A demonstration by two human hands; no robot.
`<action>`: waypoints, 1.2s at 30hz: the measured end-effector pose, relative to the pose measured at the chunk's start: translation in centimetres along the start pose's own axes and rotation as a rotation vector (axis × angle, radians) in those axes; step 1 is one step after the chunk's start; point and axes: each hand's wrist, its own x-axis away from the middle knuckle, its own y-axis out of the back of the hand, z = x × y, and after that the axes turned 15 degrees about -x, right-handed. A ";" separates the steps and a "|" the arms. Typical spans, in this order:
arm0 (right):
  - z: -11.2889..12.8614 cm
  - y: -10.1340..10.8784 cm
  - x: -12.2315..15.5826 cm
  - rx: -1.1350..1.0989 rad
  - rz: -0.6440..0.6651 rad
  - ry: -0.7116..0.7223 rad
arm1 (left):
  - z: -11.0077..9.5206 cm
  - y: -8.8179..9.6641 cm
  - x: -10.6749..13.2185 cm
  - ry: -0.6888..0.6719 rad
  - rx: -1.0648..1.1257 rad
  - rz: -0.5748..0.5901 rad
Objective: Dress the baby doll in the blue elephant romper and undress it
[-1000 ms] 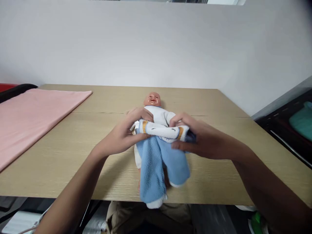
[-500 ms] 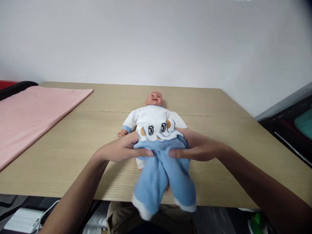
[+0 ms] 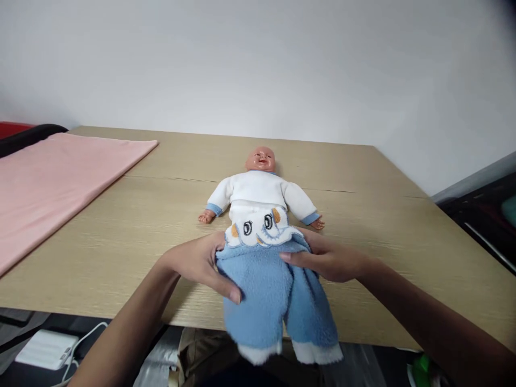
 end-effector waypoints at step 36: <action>-0.9 -8.4 -0.5 0.933 -0.409 -0.211 | -1.8 -11.3 2.4 0.593 -0.248 -0.664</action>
